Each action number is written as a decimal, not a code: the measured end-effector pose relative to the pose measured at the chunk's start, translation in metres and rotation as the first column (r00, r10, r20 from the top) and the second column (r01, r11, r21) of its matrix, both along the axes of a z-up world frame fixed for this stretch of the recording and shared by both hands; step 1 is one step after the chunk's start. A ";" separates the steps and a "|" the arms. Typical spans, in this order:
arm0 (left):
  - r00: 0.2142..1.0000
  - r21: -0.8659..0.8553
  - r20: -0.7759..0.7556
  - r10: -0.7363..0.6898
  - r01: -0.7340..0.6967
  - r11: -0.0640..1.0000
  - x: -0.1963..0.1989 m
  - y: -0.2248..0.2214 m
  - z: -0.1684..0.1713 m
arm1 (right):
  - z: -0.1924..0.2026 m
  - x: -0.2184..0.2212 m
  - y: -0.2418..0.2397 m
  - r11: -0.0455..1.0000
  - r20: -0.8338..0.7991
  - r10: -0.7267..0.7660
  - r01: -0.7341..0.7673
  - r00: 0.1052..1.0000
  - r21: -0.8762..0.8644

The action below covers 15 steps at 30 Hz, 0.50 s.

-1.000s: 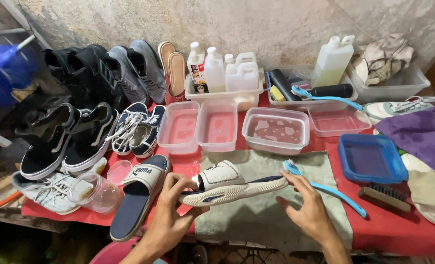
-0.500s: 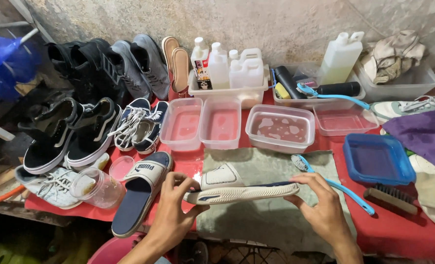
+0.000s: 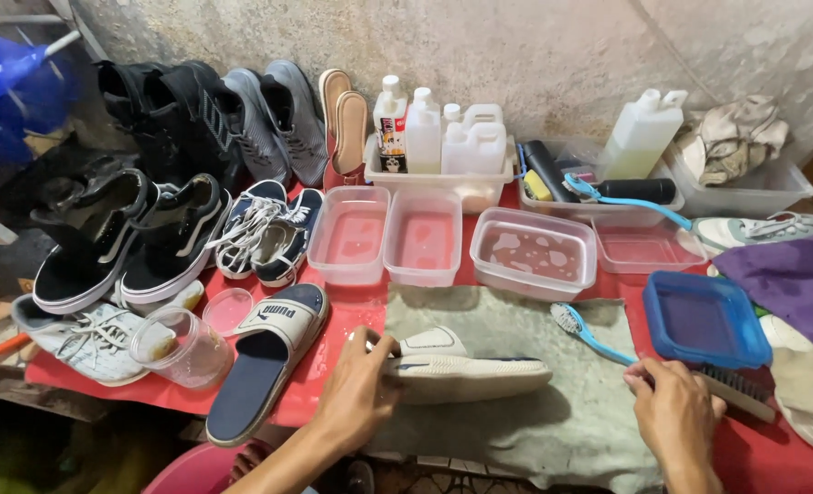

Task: Cleaning a slide sandal by scrubbing it with a brush and soapy water.

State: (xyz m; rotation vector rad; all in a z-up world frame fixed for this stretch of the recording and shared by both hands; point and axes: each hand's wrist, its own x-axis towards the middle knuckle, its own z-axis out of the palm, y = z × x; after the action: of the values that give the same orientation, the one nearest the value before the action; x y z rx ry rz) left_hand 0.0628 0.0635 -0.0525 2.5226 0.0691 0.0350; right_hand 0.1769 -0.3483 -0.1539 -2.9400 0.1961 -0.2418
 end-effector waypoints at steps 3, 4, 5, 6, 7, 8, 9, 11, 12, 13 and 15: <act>0.999 0.059 -0.001 -0.041 0.041 0.997 0.000 0.000 -0.003 | 0.004 0.006 -0.005 0.998 0.084 0.029 -0.034 0.996 0.053; 0.998 0.099 0.018 -0.054 0.052 0.994 0.001 0.001 -0.008 | 0.004 0.008 -0.008 0.997 0.173 0.026 -0.037 0.985 0.062; 0.998 0.091 0.023 -0.051 0.049 0.995 0.004 0.001 -0.014 | 0.002 0.014 -0.008 0.998 0.178 0.030 -0.040 0.984 0.053; 0.998 0.202 0.016 -0.065 0.060 0.977 0.007 0.001 -0.020 | -0.001 0.020 -0.008 0.999 0.144 0.027 -0.023 0.989 -0.031; 0.997 0.310 0.007 -0.072 0.066 0.948 0.009 0.001 -0.026 | -0.004 0.026 -0.008 0.993 0.112 0.025 -0.012 0.993 -0.115; 0.998 0.301 0.014 -0.065 0.057 0.952 0.007 -0.001 -0.020 | -0.009 0.029 -0.007 0.992 0.118 0.033 -0.018 0.992 -0.125; 0.997 0.313 0.037 -0.064 0.050 0.949 0.007 -0.004 -0.013 | -0.014 0.032 -0.006 0.985 0.130 0.044 -0.021 0.991 -0.173; 0.996 0.313 0.064 -0.064 0.040 0.949 0.006 -0.008 -0.007 | -0.020 0.034 -0.005 0.972 0.144 0.056 -0.021 0.988 -0.232; 0.984 0.309 0.144 -0.106 0.057 0.949 0.005 -0.009 -0.008 | -0.021 0.034 -0.004 0.960 0.069 0.114 -0.092 0.991 -0.265; 0.962 0.311 0.228 -0.148 0.072 0.948 0.006 -0.009 -0.008 | -0.021 0.035 -0.002 0.944 -0.003 0.166 -0.160 0.986 -0.290; 0.941 0.347 0.269 -0.204 0.103 0.932 0.013 -0.013 -0.029 | -0.009 0.027 0.004 0.942 -0.011 0.227 -0.223 0.974 -0.250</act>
State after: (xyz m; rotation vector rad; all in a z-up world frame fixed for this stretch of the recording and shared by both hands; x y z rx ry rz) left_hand 0.0756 0.0509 -0.0818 2.8147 -0.2837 0.3974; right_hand 0.2039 -0.3444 -0.1626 -3.1706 -0.1886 -0.2774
